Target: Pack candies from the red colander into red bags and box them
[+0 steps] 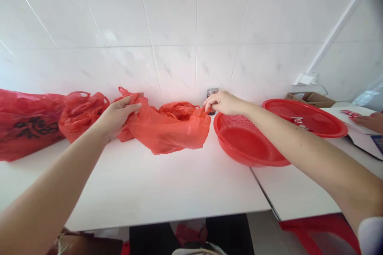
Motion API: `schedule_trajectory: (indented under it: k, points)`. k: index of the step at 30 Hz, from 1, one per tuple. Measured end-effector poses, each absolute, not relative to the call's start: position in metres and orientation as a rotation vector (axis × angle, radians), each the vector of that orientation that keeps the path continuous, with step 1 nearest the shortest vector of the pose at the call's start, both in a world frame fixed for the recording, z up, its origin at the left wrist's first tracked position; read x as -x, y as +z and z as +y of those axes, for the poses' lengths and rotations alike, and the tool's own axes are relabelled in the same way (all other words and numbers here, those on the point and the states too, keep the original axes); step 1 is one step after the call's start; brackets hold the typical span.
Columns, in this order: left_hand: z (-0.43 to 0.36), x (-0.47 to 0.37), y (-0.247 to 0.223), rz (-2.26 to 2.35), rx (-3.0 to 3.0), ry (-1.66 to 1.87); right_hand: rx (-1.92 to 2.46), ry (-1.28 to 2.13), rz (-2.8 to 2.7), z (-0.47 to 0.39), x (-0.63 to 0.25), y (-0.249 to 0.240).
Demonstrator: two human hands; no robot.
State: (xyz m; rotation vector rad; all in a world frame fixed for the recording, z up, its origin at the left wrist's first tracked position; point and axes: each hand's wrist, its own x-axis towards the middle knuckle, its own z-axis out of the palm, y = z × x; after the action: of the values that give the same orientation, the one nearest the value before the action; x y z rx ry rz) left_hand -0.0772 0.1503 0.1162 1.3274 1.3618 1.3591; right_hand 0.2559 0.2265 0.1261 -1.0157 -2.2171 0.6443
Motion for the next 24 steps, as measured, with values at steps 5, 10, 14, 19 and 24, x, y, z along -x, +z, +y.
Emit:
schedule_trajectory:
  k: [5,10,14,19,24]
  points:
    - [0.167,0.078,0.121,1.415,-1.366,1.273,1.123,0.576,-2.133,0.244,-0.255,0.13]
    - [0.176,0.077,0.115,1.387,-1.371,1.248,1.197,0.459,-2.145,0.247,-0.254,0.132]
    - [0.179,0.08,0.109,1.4,-1.361,1.292,1.195,0.409,-2.121,0.248,-0.254,0.132]
    - [0.187,0.081,0.1,1.428,-1.341,1.293,1.083,0.55,-2.08,0.251,-0.244,0.134]
    - [0.196,0.081,0.084,1.433,-1.281,1.293,0.775,0.709,-1.969,0.229,-0.206,0.146]
